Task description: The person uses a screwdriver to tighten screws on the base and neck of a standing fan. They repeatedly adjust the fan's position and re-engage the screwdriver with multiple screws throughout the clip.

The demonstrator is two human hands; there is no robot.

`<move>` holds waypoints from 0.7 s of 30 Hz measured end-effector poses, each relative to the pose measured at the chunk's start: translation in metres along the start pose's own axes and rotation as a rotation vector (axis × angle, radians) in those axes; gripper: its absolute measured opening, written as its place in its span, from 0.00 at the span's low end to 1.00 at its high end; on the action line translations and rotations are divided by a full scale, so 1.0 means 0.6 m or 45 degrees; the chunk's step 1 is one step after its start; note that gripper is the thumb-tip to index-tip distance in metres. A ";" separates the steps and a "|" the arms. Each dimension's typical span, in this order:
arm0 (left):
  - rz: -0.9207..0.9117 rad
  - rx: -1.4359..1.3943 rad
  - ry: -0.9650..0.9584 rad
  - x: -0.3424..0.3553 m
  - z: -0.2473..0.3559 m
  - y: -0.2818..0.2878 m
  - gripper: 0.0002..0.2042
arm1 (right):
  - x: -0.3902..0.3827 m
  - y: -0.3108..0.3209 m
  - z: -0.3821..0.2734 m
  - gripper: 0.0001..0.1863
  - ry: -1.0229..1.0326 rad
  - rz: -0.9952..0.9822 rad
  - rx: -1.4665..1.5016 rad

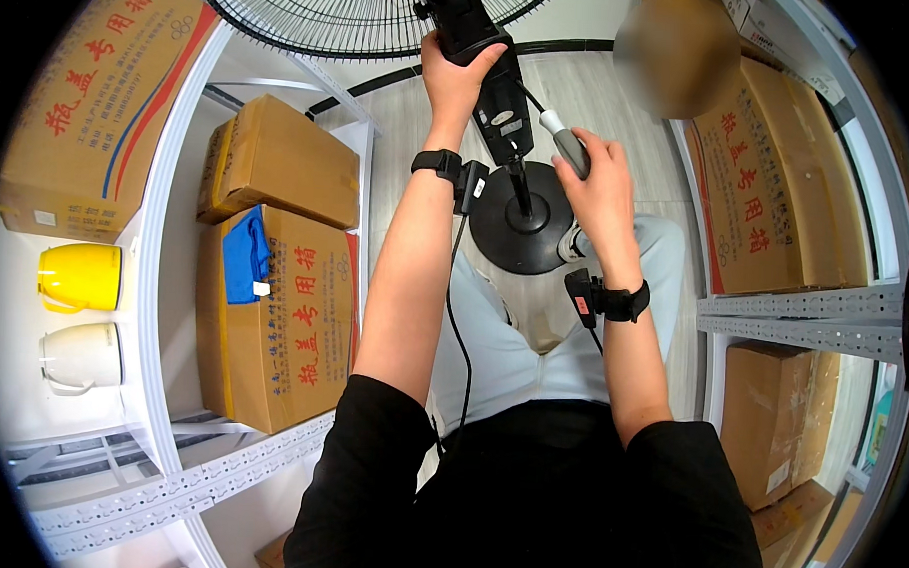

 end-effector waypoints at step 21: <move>0.036 -0.039 -0.029 -0.004 0.006 0.002 0.35 | -0.004 -0.075 0.080 0.24 -0.700 -0.379 1.074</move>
Point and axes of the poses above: each hand's wrist, its own x-axis towards the middle knuckle, its own y-axis out of the back of the hand, z = x × y, the point moved 10 cm from there along x, towards the middle knuckle, and after that the axes turned 15 degrees about -z, right-handed, at the moved point
